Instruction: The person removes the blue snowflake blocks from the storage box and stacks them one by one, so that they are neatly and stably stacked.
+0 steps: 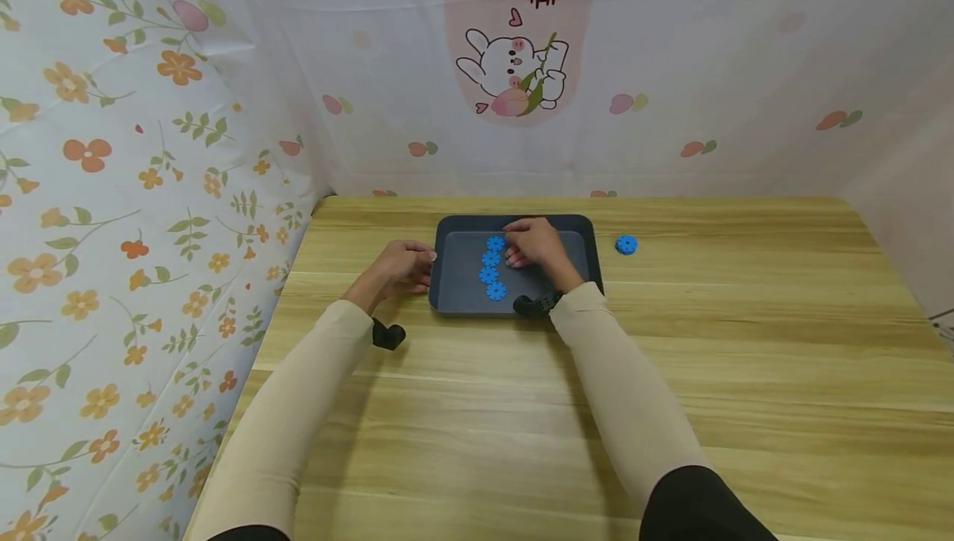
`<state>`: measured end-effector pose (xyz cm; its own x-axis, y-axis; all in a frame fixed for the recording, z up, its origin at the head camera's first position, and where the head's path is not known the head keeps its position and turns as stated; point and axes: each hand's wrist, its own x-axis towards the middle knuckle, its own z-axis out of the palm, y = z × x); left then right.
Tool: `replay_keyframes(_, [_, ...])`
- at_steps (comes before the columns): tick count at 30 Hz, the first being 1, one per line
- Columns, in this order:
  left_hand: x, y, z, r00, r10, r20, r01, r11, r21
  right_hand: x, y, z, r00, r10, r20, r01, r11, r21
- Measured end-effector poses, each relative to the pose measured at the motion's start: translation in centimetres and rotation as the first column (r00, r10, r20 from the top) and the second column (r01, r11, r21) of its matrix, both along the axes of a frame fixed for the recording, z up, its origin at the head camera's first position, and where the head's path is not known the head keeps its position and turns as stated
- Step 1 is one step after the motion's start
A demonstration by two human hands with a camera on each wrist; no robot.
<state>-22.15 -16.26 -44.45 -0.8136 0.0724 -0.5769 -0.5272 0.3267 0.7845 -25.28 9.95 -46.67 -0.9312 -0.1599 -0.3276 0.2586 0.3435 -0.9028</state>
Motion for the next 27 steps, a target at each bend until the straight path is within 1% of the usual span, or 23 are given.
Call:
replay_keyframes(5, [0.0, 0.0, 0.0, 1.0, 0.001, 0.0, -0.001, 1.0, 0.0, 0.0, -0.7, -0.3, 1.0, -0.001, -0.002, 0.001, 1.0, 0.018])
replay_keyframes(12, [-0.1, -0.1, -0.1, 1.0, 0.006, 0.005, -0.006, 1.0, 0.001, -0.1, -1.4, -0.8, 1.0, 0.022, 0.02, -0.023, 0.999, 0.033])
replay_keyframes(15, [-0.1, 0.0, 0.0, 1.0, 0.005, 0.005, -0.005, 1.0, 0.004, -0.1, -1.5, -0.9, 1.0, 0.019, 0.022, -0.02, 0.999, 0.041])
replay_keyframes(22, [-0.2, -0.1, 0.0, 1.0, 0.006, 0.002, -0.006, 1.0, 0.005, -0.1, -1.7, -0.9, 0.999, 0.028, 0.025, -0.029, 0.998, 0.051])
replay_keyframes(27, [-0.1, -0.1, 0.0, 1.0, 0.006, 0.009, -0.007, 1.0, 0.01, -0.2, -1.8, -0.8, 0.998, 0.024, 0.056, -0.029, 0.997, 0.076])
